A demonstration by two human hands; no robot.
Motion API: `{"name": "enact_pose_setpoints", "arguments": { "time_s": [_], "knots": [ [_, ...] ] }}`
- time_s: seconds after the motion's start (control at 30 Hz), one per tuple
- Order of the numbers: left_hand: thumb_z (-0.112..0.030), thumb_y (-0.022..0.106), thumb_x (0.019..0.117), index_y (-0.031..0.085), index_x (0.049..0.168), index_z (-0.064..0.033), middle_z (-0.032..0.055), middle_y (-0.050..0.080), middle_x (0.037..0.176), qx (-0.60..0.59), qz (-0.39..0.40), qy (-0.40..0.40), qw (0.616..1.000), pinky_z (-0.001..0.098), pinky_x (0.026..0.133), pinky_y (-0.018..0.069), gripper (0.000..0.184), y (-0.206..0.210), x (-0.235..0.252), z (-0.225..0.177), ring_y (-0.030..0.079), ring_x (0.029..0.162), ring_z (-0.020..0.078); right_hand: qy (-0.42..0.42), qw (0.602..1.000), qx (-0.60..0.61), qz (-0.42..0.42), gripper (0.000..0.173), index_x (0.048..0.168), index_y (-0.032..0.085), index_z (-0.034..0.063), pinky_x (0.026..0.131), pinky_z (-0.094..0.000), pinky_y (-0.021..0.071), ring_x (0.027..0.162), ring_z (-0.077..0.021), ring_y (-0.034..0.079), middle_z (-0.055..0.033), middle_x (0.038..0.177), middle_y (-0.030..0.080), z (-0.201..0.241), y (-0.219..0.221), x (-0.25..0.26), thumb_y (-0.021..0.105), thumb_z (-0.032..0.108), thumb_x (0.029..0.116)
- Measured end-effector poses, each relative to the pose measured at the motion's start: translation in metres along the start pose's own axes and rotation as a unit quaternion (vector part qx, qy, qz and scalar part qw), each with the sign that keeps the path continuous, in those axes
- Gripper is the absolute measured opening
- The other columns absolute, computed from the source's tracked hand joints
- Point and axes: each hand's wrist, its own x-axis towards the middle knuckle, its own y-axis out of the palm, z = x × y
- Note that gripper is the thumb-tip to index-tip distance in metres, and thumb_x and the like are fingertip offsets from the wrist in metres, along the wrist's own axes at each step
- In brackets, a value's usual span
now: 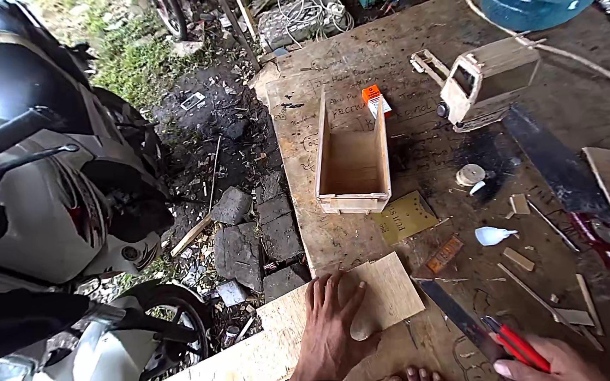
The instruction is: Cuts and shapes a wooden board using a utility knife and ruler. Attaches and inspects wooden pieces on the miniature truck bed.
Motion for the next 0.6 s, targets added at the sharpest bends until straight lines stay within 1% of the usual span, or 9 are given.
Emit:
{"name": "enact_pose_setpoints", "arguments": {
  "time_s": [0.07, 0.17, 0.27, 0.3, 0.37, 0.43, 0.5, 0.6],
  "knots": [
    [-0.075, 0.074, 0.0683, 0.069, 0.133, -0.0351, 0.0143, 0.06, 0.14, -0.012, 0.006, -0.003, 1.0, 0.0594, 0.107, 0.0417, 0.077, 0.003, 0.0, -0.007, 0.055, 0.129, 0.0376, -0.012, 0.999, 0.024, -0.023, 0.031, 0.114, 0.067, -0.0096, 0.063, -0.0379, 0.0544, 0.063, -0.0181, 0.061, -0.0161, 0.086, 0.068, -0.002, 0.008, 0.003, 0.069, 0.015, 0.0946],
    [-0.072, 0.077, 0.0679, 0.07, 0.132, -0.0345, 0.0148, 0.059, 0.141, -0.03, 0.014, -0.006, 0.999, 0.0558, 0.108, 0.0441, 0.075, 0.006, -0.001, -0.014, 0.053, 0.132, 0.0372, -0.012, 0.996, 0.067, -0.055, 0.031, 0.115, 0.068, -0.0083, 0.06, -0.0336, 0.0546, 0.06, -0.0138, 0.061, -0.0118, 0.082, 0.068, -0.001, 0.019, 0.013, 0.069, 0.015, 0.0941],
    [-0.072, 0.077, 0.0676, 0.07, 0.132, -0.0349, 0.0152, 0.059, 0.142, -0.038, 0.015, -0.007, 0.999, 0.0539, 0.107, 0.0454, 0.075, 0.011, -0.003, -0.019, 0.053, 0.132, 0.0372, 0.005, 0.992, 0.099, -0.08, 0.034, 0.12, 0.066, -0.0075, 0.059, -0.0295, 0.0543, 0.058, -0.0106, 0.06, -0.0076, 0.078, 0.067, 0.008, 0.029, 0.023, 0.069, 0.014, 0.0938],
    [-0.072, 0.077, 0.0678, 0.07, 0.132, -0.035, 0.0152, 0.059, 0.142, -0.041, 0.013, -0.012, 0.999, 0.0535, 0.107, 0.0457, 0.075, 0.013, -0.005, -0.022, 0.053, 0.132, 0.037, 0.007, 0.991, 0.101, -0.085, 0.036, 0.122, 0.067, -0.0066, 0.058, -0.0299, 0.0544, 0.057, -0.011, 0.06, -0.0076, 0.078, 0.067, 0.01, 0.032, 0.025, 0.07, 0.015, 0.0934],
    [-0.072, 0.076, 0.0687, 0.069, 0.133, -0.0355, 0.0145, 0.058, 0.143, -0.046, 0.008, -0.021, 0.999, 0.0528, 0.107, 0.0459, 0.074, 0.016, -0.008, -0.025, 0.053, 0.132, 0.0362, 0.002, 0.991, 0.093, -0.091, 0.035, 0.119, 0.067, -0.006, 0.058, -0.0314, 0.055, 0.056, -0.0123, 0.061, -0.0078, 0.076, 0.067, 0.014, 0.04, 0.032, 0.071, 0.017, 0.0927],
    [-0.072, 0.076, 0.0698, 0.068, 0.134, -0.0363, 0.0133, 0.057, 0.144, -0.051, 0.002, -0.025, 0.998, 0.0527, 0.109, 0.0449, 0.074, 0.018, -0.01, -0.023, 0.052, 0.134, 0.0353, -0.002, 0.992, 0.08, -0.095, 0.036, 0.12, 0.068, -0.0068, 0.06, -0.0352, 0.0559, 0.059, -0.0162, 0.062, -0.0115, 0.08, 0.068, 0.019, 0.049, 0.039, 0.072, 0.017, 0.0925],
    [-0.071, 0.078, 0.0697, 0.068, 0.134, -0.0369, 0.013, 0.056, 0.146, -0.066, 0.002, -0.025, 0.997, 0.053, 0.11, 0.0441, 0.073, 0.02, -0.011, -0.02, 0.05, 0.136, 0.0355, -0.002, 0.992, 0.066, -0.11, 0.034, 0.115, 0.071, -0.0051, 0.062, -0.0391, 0.057, 0.06, -0.0194, 0.064, -0.0134, 0.081, 0.069, 0.019, 0.061, 0.047, 0.073, 0.019, 0.0912],
    [-0.071, 0.078, 0.0706, 0.068, 0.134, -0.0379, 0.0129, 0.054, 0.15, -0.088, 0.011, -0.04, 0.995, 0.0519, 0.112, 0.043, 0.073, 0.021, -0.014, -0.022, 0.047, 0.14, 0.0356, -0.007, 0.99, 0.05, -0.129, 0.031, 0.114, 0.073, -0.0016, 0.061, -0.0382, 0.0579, 0.06, -0.0186, 0.064, -0.0121, 0.084, 0.07, 0.024, 0.07, 0.052, 0.074, 0.018, 0.0904]
  ]
}}
